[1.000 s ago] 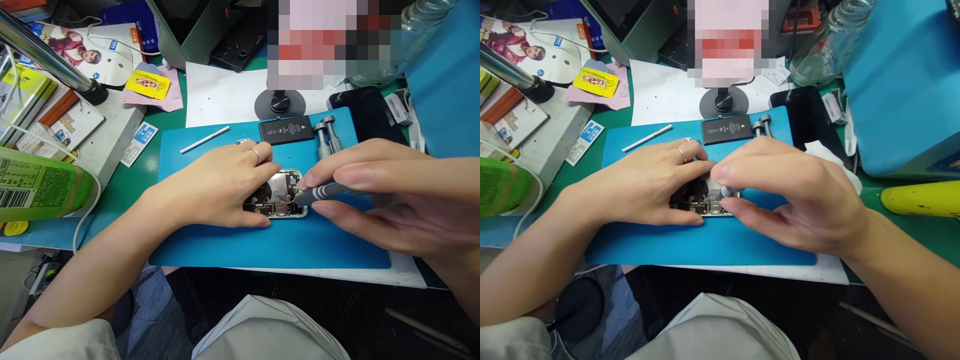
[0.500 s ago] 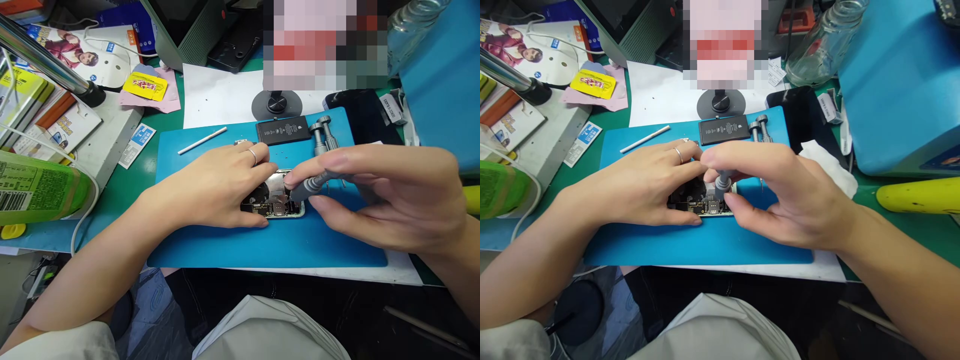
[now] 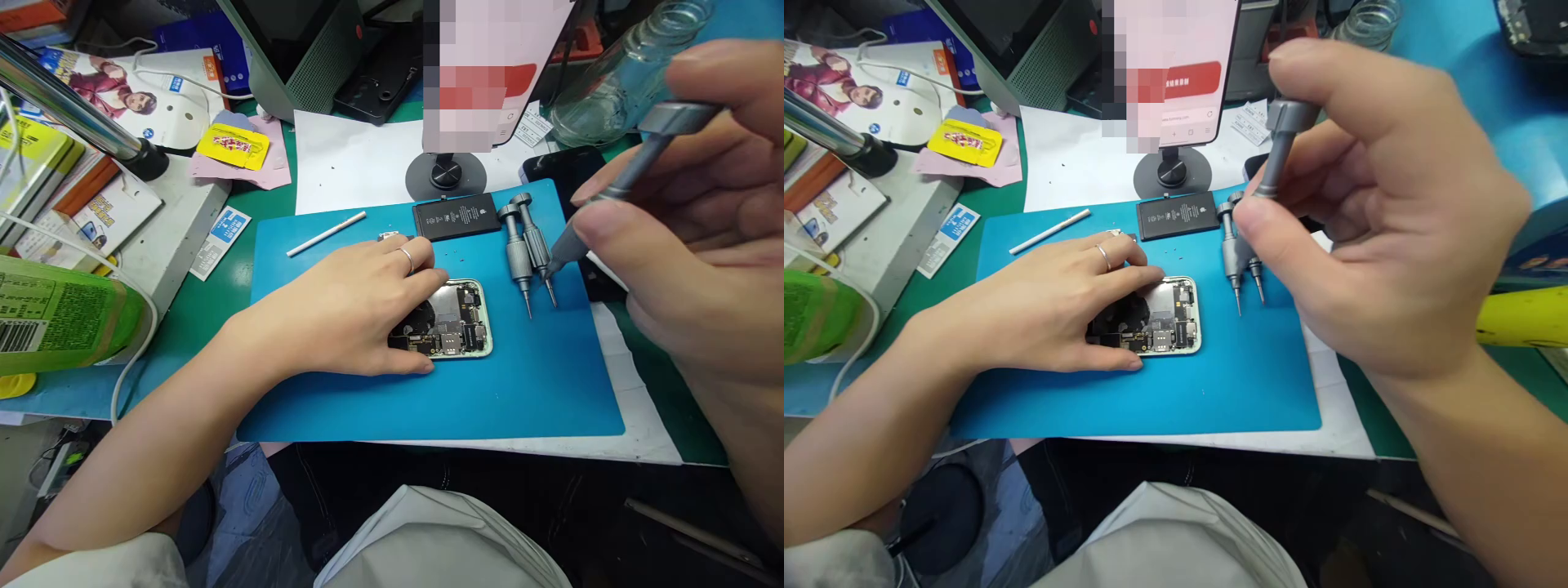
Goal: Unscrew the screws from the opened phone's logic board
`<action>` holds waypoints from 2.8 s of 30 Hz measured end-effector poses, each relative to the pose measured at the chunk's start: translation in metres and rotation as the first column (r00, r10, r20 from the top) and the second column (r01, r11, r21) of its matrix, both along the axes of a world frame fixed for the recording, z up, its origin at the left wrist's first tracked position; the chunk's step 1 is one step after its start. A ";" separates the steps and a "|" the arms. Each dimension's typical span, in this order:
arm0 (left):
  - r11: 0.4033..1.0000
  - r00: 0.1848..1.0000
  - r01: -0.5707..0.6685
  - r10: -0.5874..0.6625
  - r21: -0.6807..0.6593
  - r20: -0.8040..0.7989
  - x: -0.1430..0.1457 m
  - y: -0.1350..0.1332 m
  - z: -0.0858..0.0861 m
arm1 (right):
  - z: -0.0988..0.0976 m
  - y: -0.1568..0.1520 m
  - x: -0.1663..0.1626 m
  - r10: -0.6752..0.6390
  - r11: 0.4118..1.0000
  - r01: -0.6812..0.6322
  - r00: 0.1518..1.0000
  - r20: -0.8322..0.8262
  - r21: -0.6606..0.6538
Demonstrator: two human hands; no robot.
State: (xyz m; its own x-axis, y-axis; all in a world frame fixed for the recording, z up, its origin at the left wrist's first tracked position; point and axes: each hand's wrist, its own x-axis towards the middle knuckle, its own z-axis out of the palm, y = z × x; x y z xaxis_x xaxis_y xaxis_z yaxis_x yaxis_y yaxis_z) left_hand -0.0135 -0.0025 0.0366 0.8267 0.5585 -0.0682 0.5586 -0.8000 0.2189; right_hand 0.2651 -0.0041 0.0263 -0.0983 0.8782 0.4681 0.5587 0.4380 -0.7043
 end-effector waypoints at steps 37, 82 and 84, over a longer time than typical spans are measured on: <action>1.000 0.998 0.002 -0.002 -0.003 0.061 0.002 -0.001 -0.002 | -0.007 0.036 0.023 0.071 0.968 0.092 0.789 0.611 -0.232; 0.999 1.000 -0.020 0.021 -0.033 0.023 0.003 -0.002 0.001 | -0.003 0.030 0.021 0.033 0.932 0.196 0.793 0.608 -0.306; 0.998 0.999 -0.031 0.032 -0.051 0.019 0.004 -0.002 0.001 | -0.002 0.030 0.020 0.051 0.918 0.203 0.791 0.610 -0.341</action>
